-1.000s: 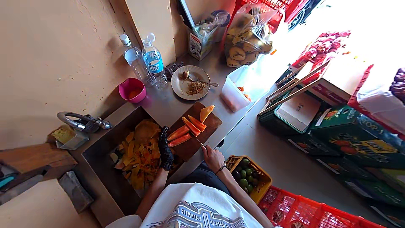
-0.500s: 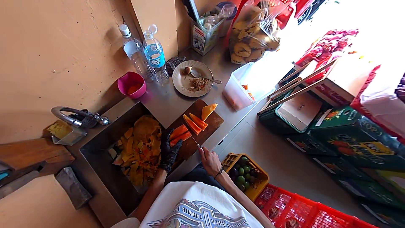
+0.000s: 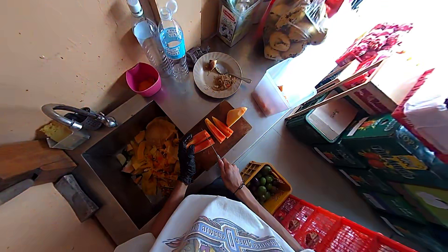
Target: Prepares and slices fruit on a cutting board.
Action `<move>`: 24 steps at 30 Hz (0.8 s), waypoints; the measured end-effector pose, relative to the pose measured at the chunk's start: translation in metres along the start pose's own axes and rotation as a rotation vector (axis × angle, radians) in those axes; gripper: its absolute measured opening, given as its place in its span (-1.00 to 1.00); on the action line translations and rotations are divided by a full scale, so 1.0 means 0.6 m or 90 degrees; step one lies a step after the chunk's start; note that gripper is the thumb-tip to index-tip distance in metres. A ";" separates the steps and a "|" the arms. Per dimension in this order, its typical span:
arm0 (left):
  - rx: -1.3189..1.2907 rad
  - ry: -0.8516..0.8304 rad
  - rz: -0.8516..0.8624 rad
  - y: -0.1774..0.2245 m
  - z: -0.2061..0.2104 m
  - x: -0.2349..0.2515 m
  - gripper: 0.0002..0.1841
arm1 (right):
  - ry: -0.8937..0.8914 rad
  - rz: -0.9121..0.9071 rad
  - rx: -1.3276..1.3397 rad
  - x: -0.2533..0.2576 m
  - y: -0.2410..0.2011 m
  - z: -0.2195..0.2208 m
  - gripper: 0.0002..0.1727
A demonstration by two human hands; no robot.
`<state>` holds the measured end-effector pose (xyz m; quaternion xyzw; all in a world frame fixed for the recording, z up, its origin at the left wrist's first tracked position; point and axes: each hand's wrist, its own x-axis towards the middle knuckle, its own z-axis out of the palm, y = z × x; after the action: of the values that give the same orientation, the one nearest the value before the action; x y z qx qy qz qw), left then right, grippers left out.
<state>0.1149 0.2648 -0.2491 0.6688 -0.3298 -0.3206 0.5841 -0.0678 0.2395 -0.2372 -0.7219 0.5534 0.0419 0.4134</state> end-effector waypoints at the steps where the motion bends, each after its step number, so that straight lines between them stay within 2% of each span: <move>1: 0.017 -0.017 -0.054 0.022 -0.003 0.002 -0.48 | -0.003 0.006 -0.005 0.002 -0.001 0.001 -0.37; 2: 0.029 -0.042 -0.115 0.051 -0.007 0.006 -0.51 | -0.014 0.018 -0.010 0.004 -0.003 0.001 -0.37; 4: 0.049 0.003 -0.071 0.031 0.003 0.005 -0.52 | -0.054 0.058 -0.025 0.009 -0.008 -0.002 -0.35; 5: 0.035 -0.032 -0.111 0.031 -0.002 0.007 -0.52 | -0.075 0.079 -0.036 0.012 -0.013 -0.006 -0.34; 7: 0.001 0.010 0.012 -0.017 0.008 0.003 -0.48 | -0.112 0.118 -0.068 0.018 -0.027 -0.016 -0.31; 8: -0.005 0.008 0.003 -0.009 0.009 0.003 -0.48 | -0.121 0.131 -0.081 0.020 -0.034 -0.018 -0.31; 10: -0.038 0.000 -0.143 0.054 0.008 0.011 -0.56 | -0.133 0.145 -0.098 0.026 -0.042 -0.024 -0.30; 11: -0.041 0.001 -0.178 0.058 0.008 0.015 -0.56 | -0.136 0.145 -0.104 0.027 -0.044 -0.025 -0.30; 13: -0.018 0.022 -0.012 -0.031 0.012 0.005 -0.54 | -0.145 0.150 -0.104 0.029 -0.041 -0.026 -0.28; 14: -0.012 0.020 0.035 -0.056 0.013 0.006 -0.51 | -0.145 0.149 -0.098 0.030 -0.039 -0.026 -0.27; 17: 0.004 0.021 0.049 -0.061 0.012 0.006 -0.49 | -0.149 0.123 -0.023 0.037 -0.023 -0.023 -0.24; 19: 0.025 0.039 0.031 -0.034 0.013 0.001 -0.53 | -0.157 0.086 0.054 0.047 -0.002 -0.016 -0.20; 22: 0.028 0.023 -0.167 0.124 0.019 0.001 -0.57 | -0.164 0.078 0.056 0.047 -0.001 -0.022 -0.18; 24: 0.040 0.017 -0.174 0.171 0.020 -0.011 -0.58 | -0.143 0.098 0.016 0.034 -0.014 -0.024 -0.20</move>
<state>0.0945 0.2531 -0.1483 0.7296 -0.2378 -0.3775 0.5183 -0.0587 0.2153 -0.2337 -0.6632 0.5578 0.1468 0.4770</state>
